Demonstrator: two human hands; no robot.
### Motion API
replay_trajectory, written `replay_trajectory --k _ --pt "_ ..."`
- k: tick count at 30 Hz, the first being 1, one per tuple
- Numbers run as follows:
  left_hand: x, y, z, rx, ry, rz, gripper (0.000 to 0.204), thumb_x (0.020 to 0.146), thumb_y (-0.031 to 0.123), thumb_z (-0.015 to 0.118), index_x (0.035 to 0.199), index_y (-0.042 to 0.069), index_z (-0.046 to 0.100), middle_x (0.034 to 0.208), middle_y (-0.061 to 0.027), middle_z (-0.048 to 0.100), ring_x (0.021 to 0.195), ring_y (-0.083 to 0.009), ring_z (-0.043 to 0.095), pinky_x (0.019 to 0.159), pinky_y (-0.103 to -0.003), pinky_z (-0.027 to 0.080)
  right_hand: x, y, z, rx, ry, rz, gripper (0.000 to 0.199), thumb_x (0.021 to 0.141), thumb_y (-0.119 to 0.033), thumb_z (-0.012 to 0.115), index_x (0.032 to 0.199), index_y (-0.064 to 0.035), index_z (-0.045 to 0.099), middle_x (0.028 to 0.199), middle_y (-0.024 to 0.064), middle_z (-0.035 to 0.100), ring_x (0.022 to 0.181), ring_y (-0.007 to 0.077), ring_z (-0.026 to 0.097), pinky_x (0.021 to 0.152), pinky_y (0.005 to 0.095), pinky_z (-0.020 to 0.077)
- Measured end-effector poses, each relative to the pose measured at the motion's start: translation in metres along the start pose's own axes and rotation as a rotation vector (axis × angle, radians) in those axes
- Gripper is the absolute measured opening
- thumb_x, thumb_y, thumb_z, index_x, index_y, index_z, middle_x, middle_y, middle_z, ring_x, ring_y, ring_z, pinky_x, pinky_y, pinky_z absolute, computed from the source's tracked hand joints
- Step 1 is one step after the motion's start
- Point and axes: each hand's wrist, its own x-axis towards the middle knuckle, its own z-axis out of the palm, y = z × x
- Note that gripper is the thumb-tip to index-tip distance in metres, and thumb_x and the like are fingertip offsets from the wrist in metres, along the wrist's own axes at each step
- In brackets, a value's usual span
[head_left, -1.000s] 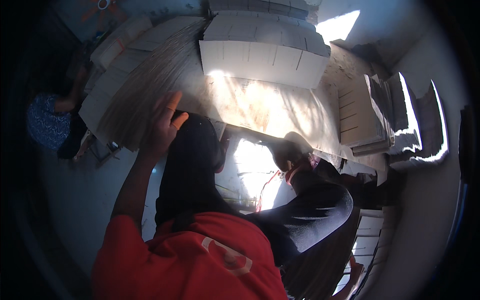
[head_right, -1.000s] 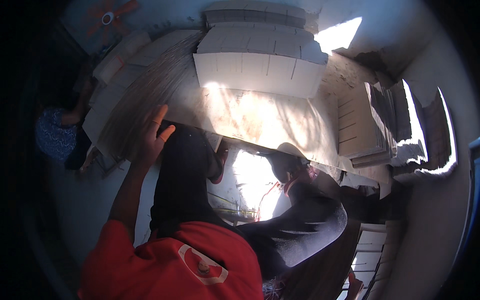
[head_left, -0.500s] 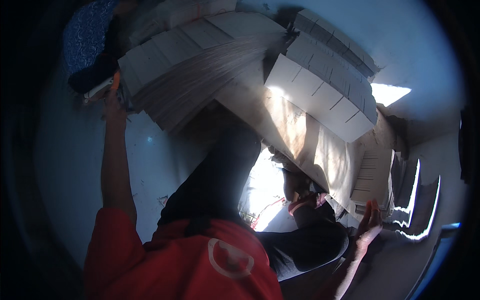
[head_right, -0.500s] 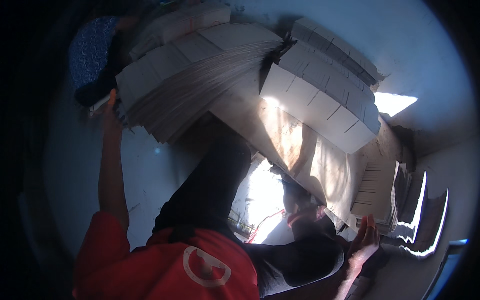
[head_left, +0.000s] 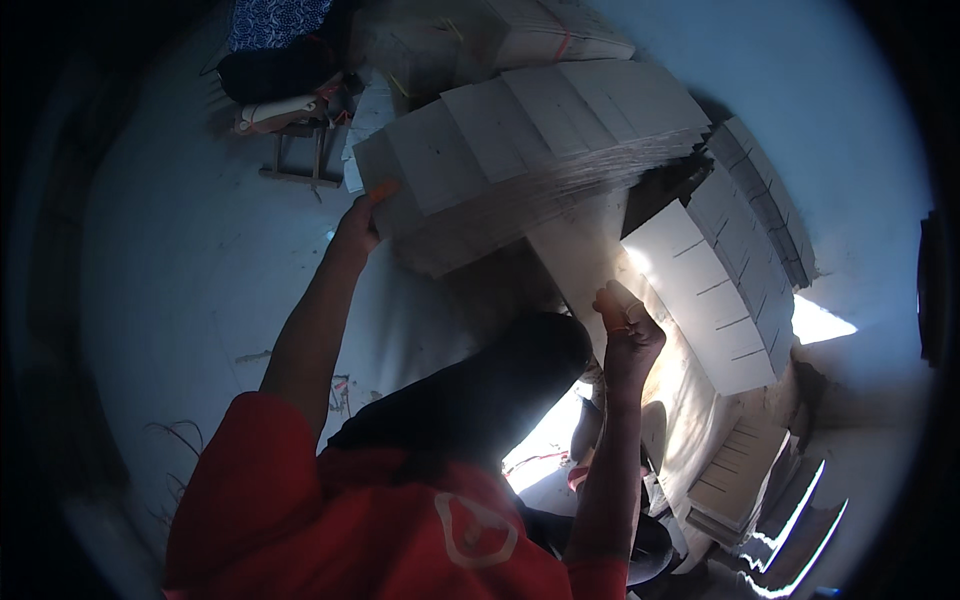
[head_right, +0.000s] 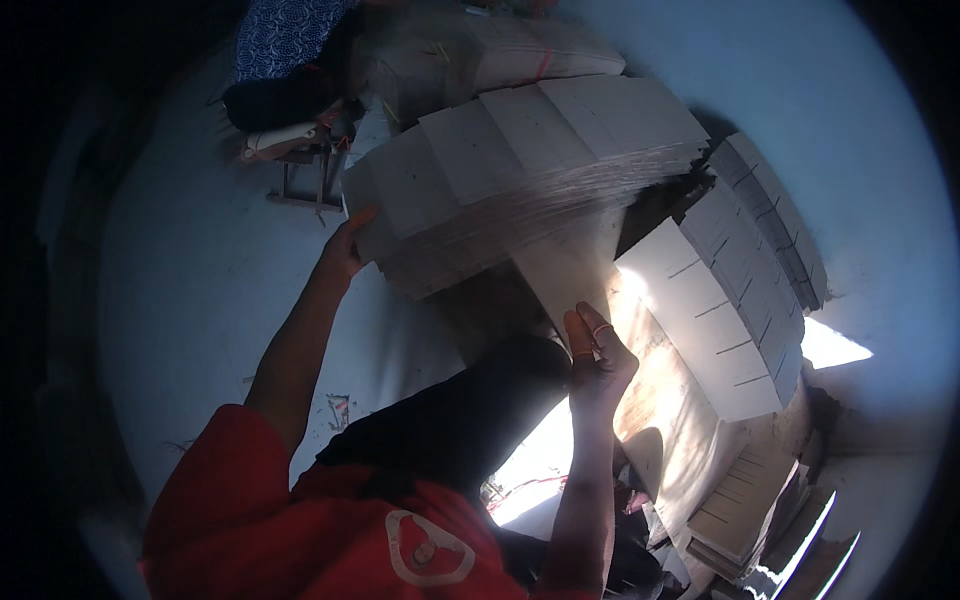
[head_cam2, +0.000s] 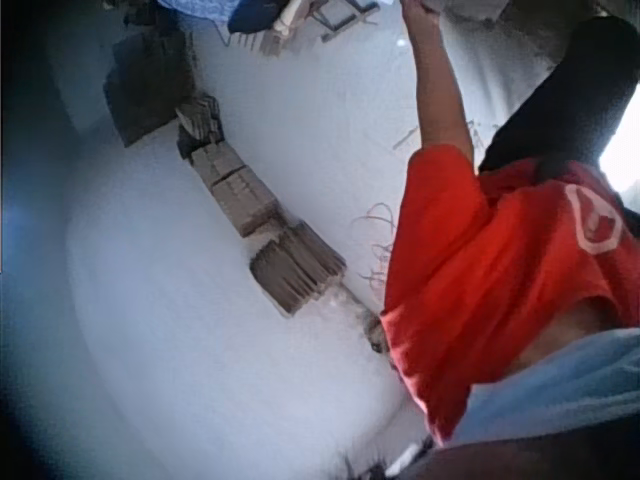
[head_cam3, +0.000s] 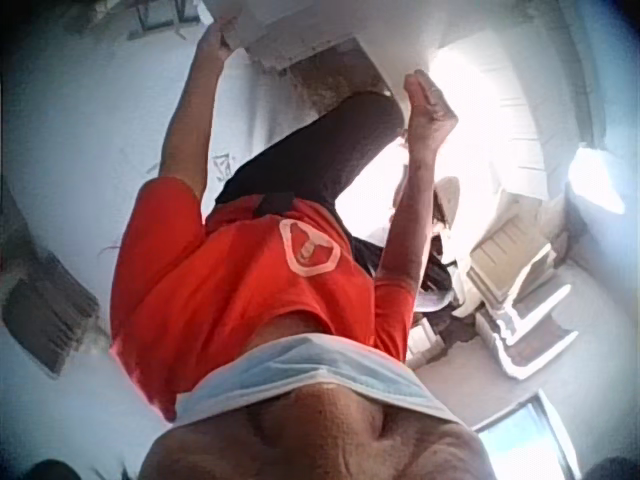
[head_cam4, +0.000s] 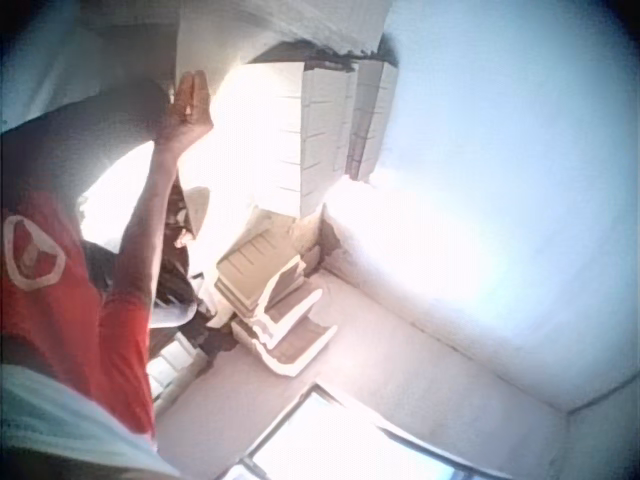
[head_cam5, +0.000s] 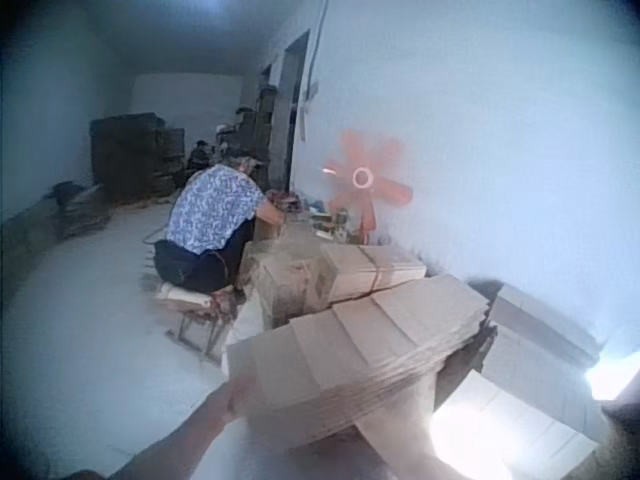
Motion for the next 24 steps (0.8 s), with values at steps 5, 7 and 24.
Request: replay_trajectory --k 5,7,24 --pt "-0.001 -0.031 -0.010 -0.084 0.091 -0.071 0.055 0.078 0.013 0.071 0.126 0.002 0.049 0.118 -0.0118 0.058 0.108 -0.0270 0.058 0.093 -0.041 0.049 0.013 0.013 0.049 0.361 0.026 0.529 0.040 0.090 -0.021 0.054 0.124 0.0008 0.056 0.115 0.0131 0.062 0.096 0.0268 0.064 0.079 0.0345 0.0515" --pt "-0.009 -0.035 0.009 0.055 -0.030 0.000 0.049 0.076 0.010 0.070 0.122 0.001 0.053 0.114 -0.0118 0.060 0.104 -0.0262 0.060 0.092 -0.040 0.050 0.008 0.015 0.067 0.327 0.094 0.571 0.048 0.089 -0.027 0.057 0.127 0.0003 0.052 0.122 0.0144 0.057 0.106 0.0277 0.060 0.084 0.0366 0.0495" --pt "-0.194 0.081 0.012 0.305 0.141 0.098 0.050 0.080 0.016 0.062 0.123 -0.006 0.048 0.113 -0.0173 0.059 0.106 -0.0288 0.060 0.095 -0.042 0.050 -0.003 0.052 0.154 1.389 0.066 0.954 0.074 0.090 -0.066 0.040 0.139 -0.0101 0.041 0.136 0.0117 0.046 0.123 0.0305 0.045 0.103 0.0499 0.0367"
